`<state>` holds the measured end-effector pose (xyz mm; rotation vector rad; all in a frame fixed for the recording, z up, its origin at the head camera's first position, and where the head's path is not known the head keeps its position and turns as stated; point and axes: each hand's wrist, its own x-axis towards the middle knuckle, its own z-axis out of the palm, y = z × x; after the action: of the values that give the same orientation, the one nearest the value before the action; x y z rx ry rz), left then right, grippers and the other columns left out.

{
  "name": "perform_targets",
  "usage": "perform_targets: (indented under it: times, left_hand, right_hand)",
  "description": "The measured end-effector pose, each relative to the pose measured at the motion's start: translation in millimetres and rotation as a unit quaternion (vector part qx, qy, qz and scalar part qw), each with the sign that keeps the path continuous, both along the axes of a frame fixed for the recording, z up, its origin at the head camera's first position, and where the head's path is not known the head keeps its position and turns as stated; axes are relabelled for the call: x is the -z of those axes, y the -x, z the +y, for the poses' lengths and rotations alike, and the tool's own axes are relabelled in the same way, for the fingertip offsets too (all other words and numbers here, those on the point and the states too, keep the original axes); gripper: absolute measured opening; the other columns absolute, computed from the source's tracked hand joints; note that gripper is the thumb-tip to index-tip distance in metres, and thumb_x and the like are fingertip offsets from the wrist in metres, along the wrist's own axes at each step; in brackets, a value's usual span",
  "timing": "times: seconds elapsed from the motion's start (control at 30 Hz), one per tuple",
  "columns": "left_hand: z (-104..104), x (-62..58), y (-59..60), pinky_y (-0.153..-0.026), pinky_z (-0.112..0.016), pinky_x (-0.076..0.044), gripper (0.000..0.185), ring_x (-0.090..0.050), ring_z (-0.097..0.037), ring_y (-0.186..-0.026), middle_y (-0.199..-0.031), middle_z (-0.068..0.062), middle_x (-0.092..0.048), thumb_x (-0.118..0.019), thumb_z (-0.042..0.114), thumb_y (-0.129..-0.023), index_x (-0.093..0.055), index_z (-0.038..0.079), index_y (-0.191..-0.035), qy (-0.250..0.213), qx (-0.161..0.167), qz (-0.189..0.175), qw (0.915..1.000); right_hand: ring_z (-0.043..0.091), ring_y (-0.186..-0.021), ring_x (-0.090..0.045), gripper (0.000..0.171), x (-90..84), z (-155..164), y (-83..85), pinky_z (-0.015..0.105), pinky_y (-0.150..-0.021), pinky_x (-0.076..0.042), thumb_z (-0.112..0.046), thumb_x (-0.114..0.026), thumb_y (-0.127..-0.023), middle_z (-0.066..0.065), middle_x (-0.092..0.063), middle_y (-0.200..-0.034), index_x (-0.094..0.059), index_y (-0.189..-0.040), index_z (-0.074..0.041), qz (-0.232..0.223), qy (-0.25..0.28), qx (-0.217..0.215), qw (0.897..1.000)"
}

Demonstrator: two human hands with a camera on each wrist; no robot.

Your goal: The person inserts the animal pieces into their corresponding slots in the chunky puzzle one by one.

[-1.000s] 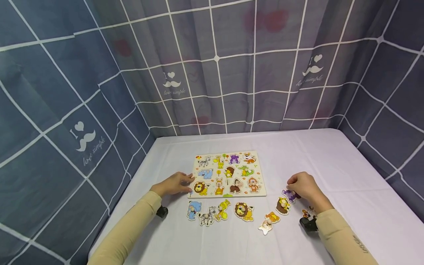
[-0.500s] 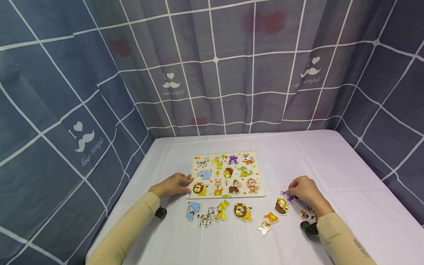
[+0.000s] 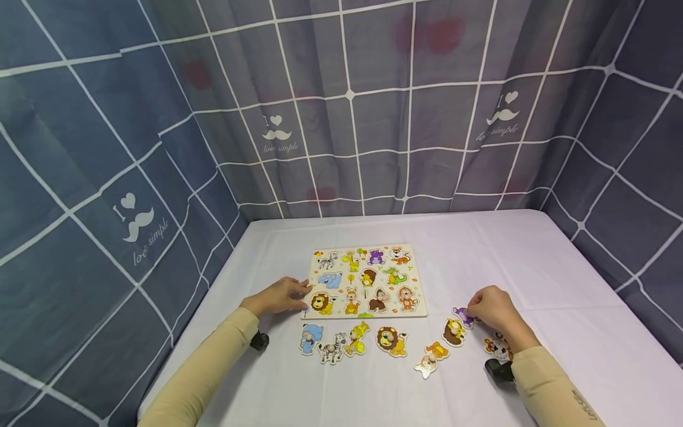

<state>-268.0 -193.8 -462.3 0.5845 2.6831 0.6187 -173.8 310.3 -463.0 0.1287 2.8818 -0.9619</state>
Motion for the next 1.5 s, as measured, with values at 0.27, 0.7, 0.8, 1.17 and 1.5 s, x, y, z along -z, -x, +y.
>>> perform_targets:
  times: [0.27,0.7,0.8,1.17,1.5]
  left_hand:
    - [-1,-0.4,-0.1,-0.120,-0.048,-0.033,0.060,-0.044,-0.032,-0.139,-0.153,0.003,-0.045,-0.080,0.034,-0.083,-0.060,0.015,-0.136,0.003,-0.008,-0.003,1.0000]
    - [-1,0.8,-3.3,-0.112,-0.045,-0.040,0.061,-0.054,-0.029,-0.124,-0.152,-0.005,-0.046,-0.080,0.033,-0.083,-0.060,0.011,-0.136,0.004,0.013,0.006,0.9999]
    - [-1,-0.3,-1.3,-0.114,-0.045,-0.039,0.061,-0.053,-0.030,-0.127,-0.152,-0.005,-0.046,-0.080,0.033,-0.084,-0.059,0.010,-0.137,0.004,0.023,0.007,0.9997]
    - [1,-2.0,4.1,-0.123,-0.046,-0.030,0.061,-0.042,-0.032,-0.143,-0.153,-0.002,-0.044,-0.079,0.034,-0.085,-0.058,0.014,-0.138,0.017,0.019,-0.002,0.9997]
    - [1,-5.8,2.5,-0.122,-0.045,-0.031,0.062,-0.045,-0.032,-0.140,-0.153,-0.004,-0.045,-0.080,0.033,-0.084,-0.058,0.011,-0.138,0.009,0.028,-0.003,0.9996]
  right_hand:
    - [0.018,-0.066,-0.054,0.011,2.7,-1,0.4,0.029,-0.057,-0.044,-0.011,-0.073,-0.083,0.002,-0.063,-0.069,-0.070,-0.079,-0.001,-0.005,0.006,-0.008,1.000]
    - [0.019,-0.068,-0.055,0.007,3.4,-3,-1.6,0.030,-0.057,-0.044,-0.009,-0.072,-0.082,0.002,-0.064,-0.070,-0.071,-0.079,-0.002,-0.009,0.008,-0.007,1.000]
    - [0.019,-0.068,-0.056,0.007,1.3,-3,-0.9,0.029,-0.058,-0.045,-0.008,-0.072,-0.082,0.003,-0.065,-0.071,-0.072,-0.080,-0.002,-0.007,0.006,-0.011,1.000]
    - [0.019,-0.069,-0.058,0.006,-4.3,-7,3.9,0.028,-0.058,-0.047,-0.006,-0.070,-0.081,0.005,-0.068,-0.074,-0.072,-0.081,0.000,-0.006,0.001,-0.010,1.000]
    - [0.020,-0.072,-0.059,0.008,-10.7,-8,8.9,0.029,-0.059,-0.047,-0.005,-0.069,-0.082,0.007,-0.069,-0.077,-0.072,-0.087,0.001,-0.009,0.009,-0.019,1.000]
